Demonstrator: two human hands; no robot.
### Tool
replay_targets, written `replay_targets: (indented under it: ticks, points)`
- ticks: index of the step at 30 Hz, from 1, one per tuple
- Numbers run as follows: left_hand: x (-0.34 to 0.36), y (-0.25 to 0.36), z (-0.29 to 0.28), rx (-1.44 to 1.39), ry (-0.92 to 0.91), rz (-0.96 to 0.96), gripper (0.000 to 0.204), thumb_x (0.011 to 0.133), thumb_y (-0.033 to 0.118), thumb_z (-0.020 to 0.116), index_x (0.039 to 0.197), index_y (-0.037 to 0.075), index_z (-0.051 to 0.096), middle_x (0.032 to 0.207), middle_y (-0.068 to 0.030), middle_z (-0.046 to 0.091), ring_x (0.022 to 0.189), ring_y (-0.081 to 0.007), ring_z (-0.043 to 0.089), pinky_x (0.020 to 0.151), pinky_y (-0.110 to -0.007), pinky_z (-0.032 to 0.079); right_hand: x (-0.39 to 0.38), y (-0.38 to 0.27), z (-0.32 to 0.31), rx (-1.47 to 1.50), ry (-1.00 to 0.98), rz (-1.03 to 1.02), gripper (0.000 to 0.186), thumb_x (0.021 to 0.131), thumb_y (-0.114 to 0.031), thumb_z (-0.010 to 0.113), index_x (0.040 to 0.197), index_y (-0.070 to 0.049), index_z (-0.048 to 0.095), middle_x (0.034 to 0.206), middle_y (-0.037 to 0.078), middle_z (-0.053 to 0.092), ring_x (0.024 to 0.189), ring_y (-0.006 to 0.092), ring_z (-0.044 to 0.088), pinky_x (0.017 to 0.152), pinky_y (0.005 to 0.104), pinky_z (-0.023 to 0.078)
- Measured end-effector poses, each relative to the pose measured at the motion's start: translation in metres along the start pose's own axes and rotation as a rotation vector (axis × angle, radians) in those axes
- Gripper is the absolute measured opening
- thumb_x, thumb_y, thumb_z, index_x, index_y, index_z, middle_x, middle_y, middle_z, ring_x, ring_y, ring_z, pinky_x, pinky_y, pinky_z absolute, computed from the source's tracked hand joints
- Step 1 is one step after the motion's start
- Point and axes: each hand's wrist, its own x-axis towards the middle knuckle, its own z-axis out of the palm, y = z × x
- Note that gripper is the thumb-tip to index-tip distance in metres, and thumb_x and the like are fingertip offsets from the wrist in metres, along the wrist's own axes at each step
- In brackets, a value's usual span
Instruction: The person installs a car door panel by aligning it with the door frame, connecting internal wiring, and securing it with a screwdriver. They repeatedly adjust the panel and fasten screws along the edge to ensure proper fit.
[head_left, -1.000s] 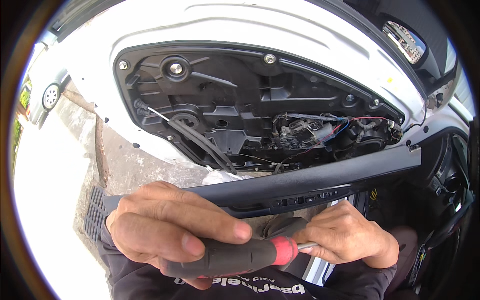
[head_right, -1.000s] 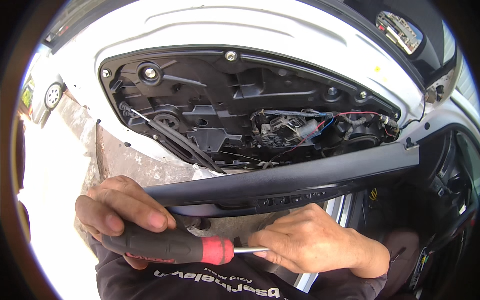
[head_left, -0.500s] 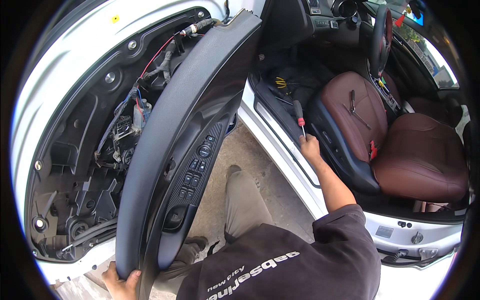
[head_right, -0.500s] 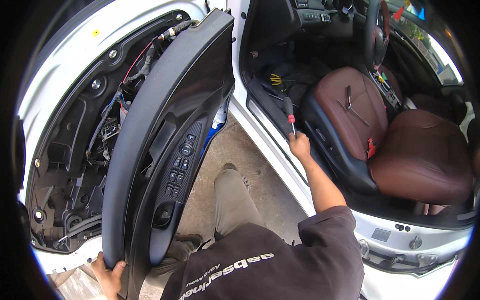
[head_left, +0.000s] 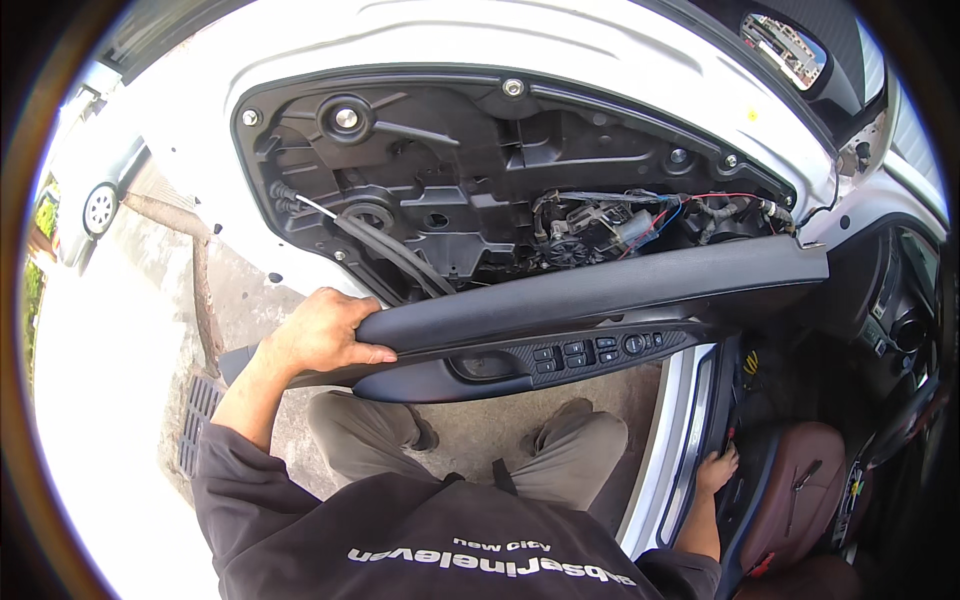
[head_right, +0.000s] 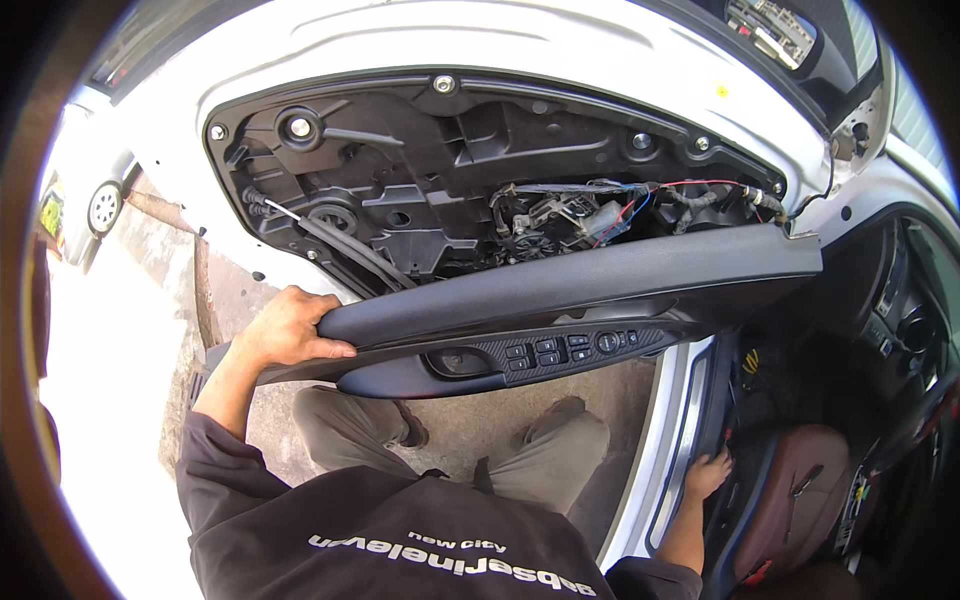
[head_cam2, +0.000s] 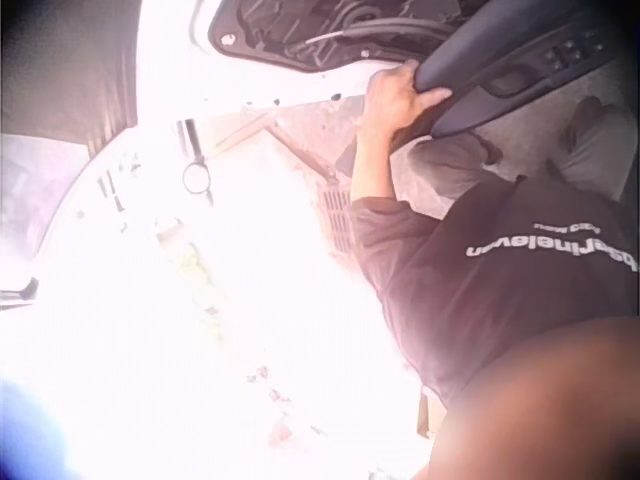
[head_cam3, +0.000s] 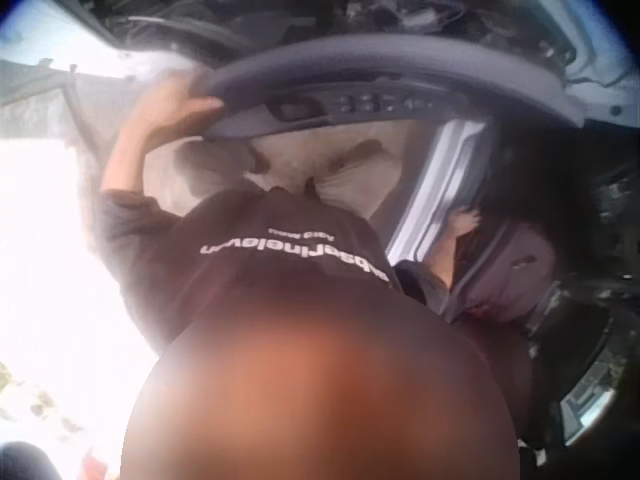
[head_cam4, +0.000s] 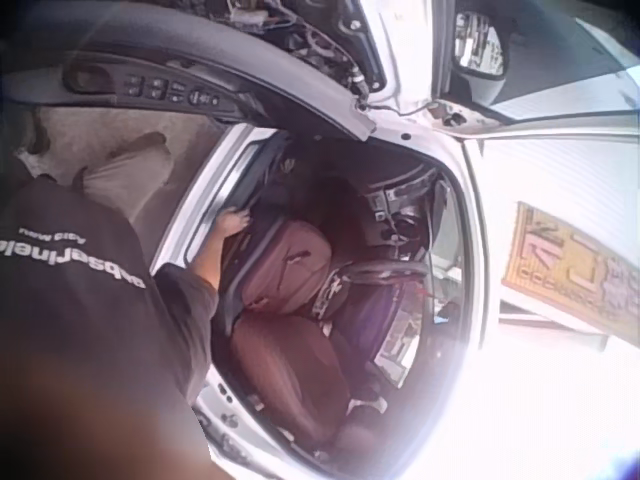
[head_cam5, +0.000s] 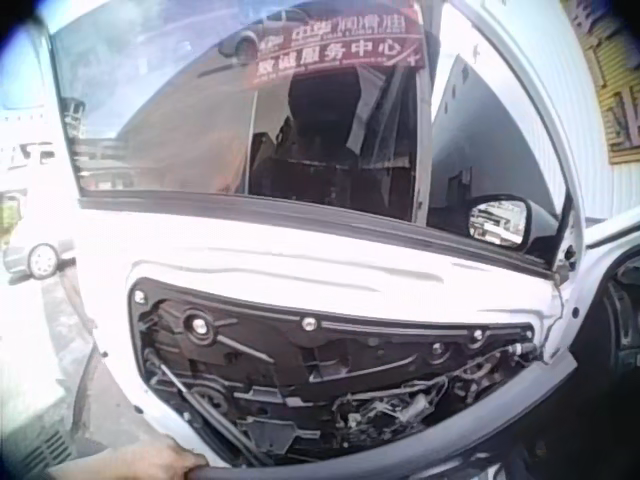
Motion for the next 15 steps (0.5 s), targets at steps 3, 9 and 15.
replay_targets:
  ticks: [3,9,15]
  points:
    - [0.0,-0.007,0.003,-0.023,0.007,-0.001,0.054,0.077,0.051,0.084,0.093,0.001,0.069,0.073,-0.0212,0.067,0.075,-0.043,0.067,0.068,-0.048,0.053,-0.023,-0.019,-0.008,0.119,0.018,-0.043,0.053,0.09,-0.008,0.063,0.141,0.001,0.052,0.136,0.026,0.056,0.126,0.0475,0.051,0.109,0.0536,0.041]
    - [-0.001,-0.015,0.007,0.034,0.049,0.041,0.058,0.077,0.054,0.083,0.092,0.0,0.068,0.075,-0.0221,0.068,0.078,-0.0433,0.068,0.07,-0.049,0.053,-0.036,-0.044,-0.049,0.329,0.093,-0.154,0.047,0.09,-0.007,0.06,0.136,0.003,0.054,0.134,0.025,0.057,0.126,0.0459,0.051,0.108,0.0505,0.041]
    - [-0.002,-0.011,0.003,0.001,0.021,0.008,0.06,0.075,0.054,0.084,0.095,-0.002,0.071,0.081,-0.0243,0.071,0.083,-0.0436,0.07,0.075,-0.05,0.055,-0.002,-0.091,-0.128,0.564,0.252,-0.201,0.04,0.091,-0.005,0.058,0.131,0.002,0.06,0.126,0.021,0.062,0.115,0.0382,0.061,0.1,0.0442,0.05]
